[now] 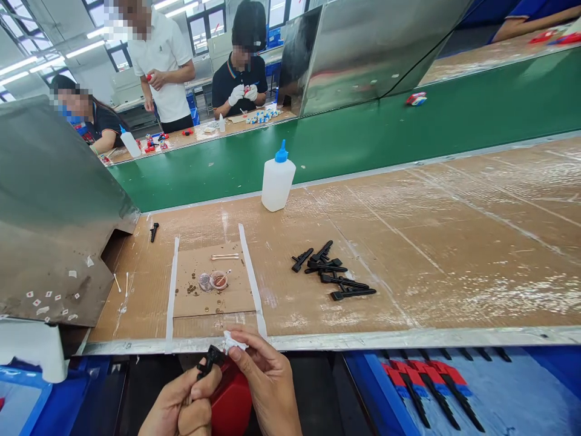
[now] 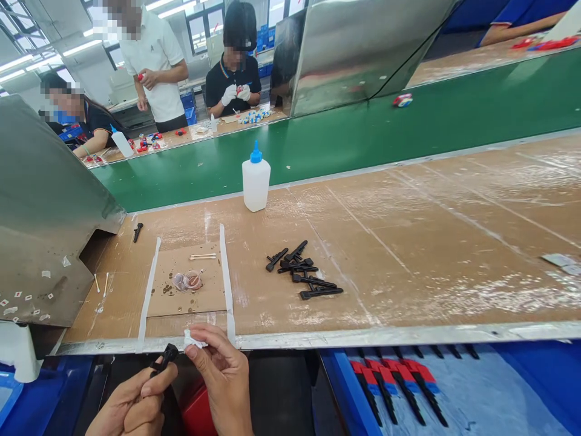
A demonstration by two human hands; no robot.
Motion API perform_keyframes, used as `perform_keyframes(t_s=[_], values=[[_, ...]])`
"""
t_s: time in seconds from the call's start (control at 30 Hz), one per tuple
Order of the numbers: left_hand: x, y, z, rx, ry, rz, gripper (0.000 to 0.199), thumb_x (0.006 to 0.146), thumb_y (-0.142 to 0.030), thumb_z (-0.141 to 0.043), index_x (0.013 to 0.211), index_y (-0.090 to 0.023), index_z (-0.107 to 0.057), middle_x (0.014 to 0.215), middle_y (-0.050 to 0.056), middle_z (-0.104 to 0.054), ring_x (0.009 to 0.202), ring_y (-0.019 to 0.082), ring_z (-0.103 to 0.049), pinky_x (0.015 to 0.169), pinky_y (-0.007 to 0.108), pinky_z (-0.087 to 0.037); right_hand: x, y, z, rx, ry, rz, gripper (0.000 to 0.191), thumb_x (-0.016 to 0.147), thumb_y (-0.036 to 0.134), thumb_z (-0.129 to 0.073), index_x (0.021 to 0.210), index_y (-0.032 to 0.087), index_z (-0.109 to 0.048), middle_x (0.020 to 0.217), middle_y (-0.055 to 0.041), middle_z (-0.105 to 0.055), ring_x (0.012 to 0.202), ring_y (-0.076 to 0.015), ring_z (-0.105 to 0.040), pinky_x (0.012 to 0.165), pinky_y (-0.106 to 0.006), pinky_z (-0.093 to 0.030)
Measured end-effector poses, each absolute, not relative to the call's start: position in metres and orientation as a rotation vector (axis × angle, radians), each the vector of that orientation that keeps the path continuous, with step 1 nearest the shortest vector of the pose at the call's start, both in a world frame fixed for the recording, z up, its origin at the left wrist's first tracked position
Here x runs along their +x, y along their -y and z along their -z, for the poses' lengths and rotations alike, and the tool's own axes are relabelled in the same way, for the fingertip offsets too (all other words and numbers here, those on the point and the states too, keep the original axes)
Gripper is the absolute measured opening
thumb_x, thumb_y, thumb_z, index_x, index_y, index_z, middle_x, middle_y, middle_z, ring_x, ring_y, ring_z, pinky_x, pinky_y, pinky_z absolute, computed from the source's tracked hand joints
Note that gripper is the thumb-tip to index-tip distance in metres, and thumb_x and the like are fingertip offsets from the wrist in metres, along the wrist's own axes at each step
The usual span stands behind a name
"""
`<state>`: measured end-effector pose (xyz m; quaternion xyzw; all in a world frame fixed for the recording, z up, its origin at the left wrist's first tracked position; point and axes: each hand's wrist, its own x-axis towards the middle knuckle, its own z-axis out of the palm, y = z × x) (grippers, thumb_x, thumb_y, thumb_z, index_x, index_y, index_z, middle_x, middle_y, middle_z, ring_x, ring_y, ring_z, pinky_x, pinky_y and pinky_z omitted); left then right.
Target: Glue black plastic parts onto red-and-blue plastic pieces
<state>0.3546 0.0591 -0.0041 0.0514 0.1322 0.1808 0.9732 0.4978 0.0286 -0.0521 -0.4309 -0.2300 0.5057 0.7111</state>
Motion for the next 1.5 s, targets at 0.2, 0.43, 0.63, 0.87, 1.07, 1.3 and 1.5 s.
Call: perform_keyframes(t_s=[0.2,0.43,0.63,0.87,1.07,1.3,1.5], values=[[0.353,-0.057,0.003,0.097,-0.326,-0.379,0.031,0.092,-0.036,-0.060,0.071,-0.018,-0.045,0.039,-0.014,-0.021,0.029,0.001,-0.004,0.030,0.014,-0.003,0.502,-0.026,0.037,-0.904,0.813,-0.957,0.020,0.077,0.027,-0.080,0.096,0.033,-0.078,0.100,-0.0027,-0.075,0.092,-0.0186,-0.070,0.080,-0.024,-0.058],[0.353,-0.053,0.003,0.224,-0.426,-0.359,0.037,0.088,-0.047,-0.063,0.071,-0.019,-0.047,0.037,-0.014,-0.025,0.029,0.001,-0.009,0.031,0.011,-0.017,0.510,-0.025,0.030,-0.945,1.081,-0.773,0.021,0.081,0.016,-0.076,0.096,0.031,-0.076,0.084,0.0004,-0.073,0.075,-0.0147,-0.068,0.068,-0.022,-0.054],[0.353,-0.057,-0.002,0.159,-0.329,-0.353,0.037,0.092,-0.038,-0.060,0.067,-0.021,-0.039,0.036,-0.013,-0.023,0.028,0.002,-0.007,0.030,0.014,-0.007,0.496,-0.033,0.047,-0.982,0.564,-1.114,0.021,0.091,0.041,-0.064,0.086,0.022,-0.074,0.068,0.0023,-0.059,0.062,-0.0095,-0.054,0.059,-0.019,-0.046],[0.343,-0.064,-0.007,0.100,-0.369,-0.363,0.037,0.094,-0.032,-0.057,0.067,-0.022,-0.035,0.037,-0.015,-0.016,0.029,0.003,0.000,0.031,0.019,0.002,0.500,-0.036,0.050,-0.819,0.166,-1.395,0.038,0.072,0.041,-0.082,0.104,0.021,-0.076,0.099,-0.0050,-0.072,0.085,-0.0171,-0.065,0.086,-0.030,-0.053],[0.342,-0.059,-0.003,-0.066,-0.298,-0.449,0.034,0.093,-0.027,-0.059,0.068,-0.021,-0.036,0.038,-0.015,-0.013,0.028,0.000,0.000,0.030,0.014,0.003,0.503,-0.026,0.040,-0.940,0.407,-1.328,0.034,0.077,0.038,-0.079,0.107,0.023,-0.075,0.086,-0.0033,-0.074,0.079,-0.0177,-0.068,0.080,-0.029,-0.055],[0.350,-0.058,-0.003,0.035,-0.329,-0.449,0.033,0.090,-0.029,-0.063,0.068,-0.019,-0.041,0.038,-0.015,-0.016,0.030,0.001,-0.002,0.030,0.013,-0.003,0.497,-0.024,0.028,-1.055,0.970,-0.808,0.018,0.085,0.019,-0.069,0.098,0.029,-0.075,0.092,-0.0012,-0.071,0.082,-0.0161,-0.067,0.073,-0.022,-0.054],[0.352,-0.055,0.011,0.179,-0.466,-0.448,0.042,0.083,-0.047,-0.070,0.066,-0.020,-0.042,0.039,-0.013,-0.022,0.030,0.001,-0.009,0.031,0.012,-0.013,0.495,-0.024,0.035,-1.013,1.220,-0.611,0.041,0.084,0.001,-0.061,0.114,0.029,-0.069,0.097,-0.0031,-0.068,0.086,-0.0162,-0.067,0.077,-0.024,-0.056]])
